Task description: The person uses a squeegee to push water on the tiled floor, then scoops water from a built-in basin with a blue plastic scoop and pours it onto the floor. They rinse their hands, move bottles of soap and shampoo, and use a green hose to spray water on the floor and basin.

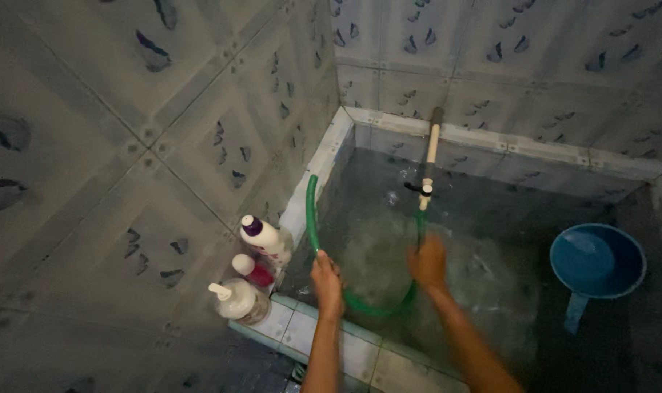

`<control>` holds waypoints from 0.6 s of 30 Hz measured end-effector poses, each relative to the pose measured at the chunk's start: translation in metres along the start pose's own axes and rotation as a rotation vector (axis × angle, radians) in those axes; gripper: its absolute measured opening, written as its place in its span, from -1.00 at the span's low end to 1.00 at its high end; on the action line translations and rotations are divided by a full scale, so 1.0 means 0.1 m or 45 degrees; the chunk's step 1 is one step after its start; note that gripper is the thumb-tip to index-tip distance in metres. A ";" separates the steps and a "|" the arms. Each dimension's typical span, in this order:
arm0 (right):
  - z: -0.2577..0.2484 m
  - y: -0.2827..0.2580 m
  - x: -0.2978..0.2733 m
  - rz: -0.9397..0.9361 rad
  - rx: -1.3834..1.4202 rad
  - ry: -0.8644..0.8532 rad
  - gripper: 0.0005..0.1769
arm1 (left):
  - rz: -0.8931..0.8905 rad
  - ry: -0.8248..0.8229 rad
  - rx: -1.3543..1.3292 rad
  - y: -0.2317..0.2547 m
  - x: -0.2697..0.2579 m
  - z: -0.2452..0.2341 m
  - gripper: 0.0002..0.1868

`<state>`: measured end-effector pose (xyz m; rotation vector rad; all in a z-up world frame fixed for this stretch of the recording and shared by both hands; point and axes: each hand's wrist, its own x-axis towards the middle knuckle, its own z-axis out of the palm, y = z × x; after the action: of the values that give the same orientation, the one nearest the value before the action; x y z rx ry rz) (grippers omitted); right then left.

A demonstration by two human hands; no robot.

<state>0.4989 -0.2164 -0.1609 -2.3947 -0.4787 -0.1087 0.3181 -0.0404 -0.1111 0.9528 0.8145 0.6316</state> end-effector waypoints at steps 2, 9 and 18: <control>-0.02 -0.22 0.39 -0.242 0.020 0.242 -0.40 | -0.038 -0.051 -0.041 0.10 -0.02 0.04 -0.56; 0.09 -0.37 1.58 -0.522 -0.529 0.305 -0.45 | 0.003 -0.143 -0.038 0.26 -0.02 0.14 -0.52; 0.14 -0.20 1.60 -0.194 -0.153 0.001 -0.82 | -0.126 -0.111 -0.038 0.45 0.05 0.15 -0.55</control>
<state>0.6397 -0.1433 -0.1266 -2.4724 -0.6712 -0.2119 0.3286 -0.0232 -0.0676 0.9009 0.7679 0.5121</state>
